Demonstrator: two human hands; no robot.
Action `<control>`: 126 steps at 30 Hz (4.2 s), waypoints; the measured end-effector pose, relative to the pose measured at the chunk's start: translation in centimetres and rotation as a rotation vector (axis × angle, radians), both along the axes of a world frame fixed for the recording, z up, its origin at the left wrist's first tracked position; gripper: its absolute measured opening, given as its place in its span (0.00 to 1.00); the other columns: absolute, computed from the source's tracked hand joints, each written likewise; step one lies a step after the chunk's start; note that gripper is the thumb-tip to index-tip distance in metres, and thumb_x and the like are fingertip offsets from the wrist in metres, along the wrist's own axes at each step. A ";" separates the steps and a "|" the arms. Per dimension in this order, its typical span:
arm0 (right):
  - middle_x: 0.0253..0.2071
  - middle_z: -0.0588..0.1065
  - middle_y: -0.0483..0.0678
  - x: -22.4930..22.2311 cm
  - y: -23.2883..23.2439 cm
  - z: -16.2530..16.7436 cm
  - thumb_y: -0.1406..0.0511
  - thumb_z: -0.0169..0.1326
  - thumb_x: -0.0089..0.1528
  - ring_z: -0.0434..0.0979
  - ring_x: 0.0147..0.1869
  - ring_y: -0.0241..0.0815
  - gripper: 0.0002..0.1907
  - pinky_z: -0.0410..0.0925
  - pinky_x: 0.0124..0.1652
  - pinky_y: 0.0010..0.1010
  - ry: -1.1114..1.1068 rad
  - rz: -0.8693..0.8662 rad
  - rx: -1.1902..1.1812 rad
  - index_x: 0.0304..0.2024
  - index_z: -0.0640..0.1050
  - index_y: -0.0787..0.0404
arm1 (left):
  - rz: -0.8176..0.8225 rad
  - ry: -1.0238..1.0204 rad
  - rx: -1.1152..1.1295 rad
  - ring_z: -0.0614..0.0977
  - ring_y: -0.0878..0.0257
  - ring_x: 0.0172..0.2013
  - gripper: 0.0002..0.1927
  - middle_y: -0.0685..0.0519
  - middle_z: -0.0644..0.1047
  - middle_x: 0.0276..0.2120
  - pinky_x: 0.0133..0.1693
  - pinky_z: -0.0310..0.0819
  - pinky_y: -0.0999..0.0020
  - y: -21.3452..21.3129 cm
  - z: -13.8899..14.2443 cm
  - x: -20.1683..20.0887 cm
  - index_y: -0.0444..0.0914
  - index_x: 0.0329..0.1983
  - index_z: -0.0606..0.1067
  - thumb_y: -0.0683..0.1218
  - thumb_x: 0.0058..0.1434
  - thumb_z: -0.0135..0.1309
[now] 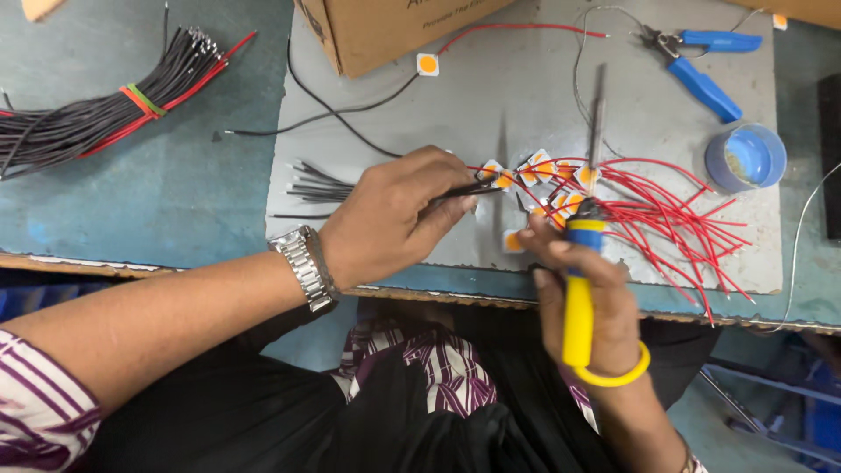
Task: The person solders red and black wires onto the terminals of LED COB chips on a workbench using a soldering iron, finishing each chip and setting it aside. They then gather the soldered chips and wires into a bundle and use pliers to trim or crimp the wire ends.
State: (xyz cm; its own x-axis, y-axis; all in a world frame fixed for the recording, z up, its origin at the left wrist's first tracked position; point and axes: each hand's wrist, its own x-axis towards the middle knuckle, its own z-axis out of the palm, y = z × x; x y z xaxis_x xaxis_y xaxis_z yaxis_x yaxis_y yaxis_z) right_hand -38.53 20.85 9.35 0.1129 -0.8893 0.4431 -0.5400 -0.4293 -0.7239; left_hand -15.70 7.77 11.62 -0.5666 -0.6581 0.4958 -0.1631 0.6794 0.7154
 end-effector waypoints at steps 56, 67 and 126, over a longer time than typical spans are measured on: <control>0.47 0.74 0.63 -17.1 -4.4 -9.3 0.70 0.50 0.71 0.77 0.43 0.50 0.12 0.72 0.44 0.35 -0.635 -0.410 -0.260 0.55 0.65 0.66 | -0.199 -0.392 -0.526 0.76 0.60 0.20 0.10 0.51 0.81 0.48 0.25 0.72 0.63 -8.5 -7.5 -7.7 0.35 0.37 0.74 0.45 0.55 0.59; 0.37 0.73 0.63 -14.2 -6.2 -7.5 0.67 0.55 0.69 0.70 0.31 0.43 0.12 0.65 0.33 0.26 -0.570 -0.355 -0.166 0.47 0.69 0.72 | -0.209 -0.379 -0.525 0.78 0.59 0.21 0.08 0.46 0.81 0.49 0.25 0.73 0.63 -10.2 -7.6 -5.3 0.35 0.33 0.72 0.43 0.55 0.57; 0.31 0.78 0.54 -6.0 -11.6 3.3 0.67 0.59 0.59 0.72 0.22 0.30 0.12 0.65 0.27 0.15 -0.155 -0.380 0.066 0.40 0.78 0.72 | -0.210 -0.473 -0.501 0.80 0.59 0.23 0.08 0.49 0.80 0.45 0.27 0.74 0.64 -12.1 -3.6 -3.3 0.34 0.35 0.74 0.42 0.53 0.56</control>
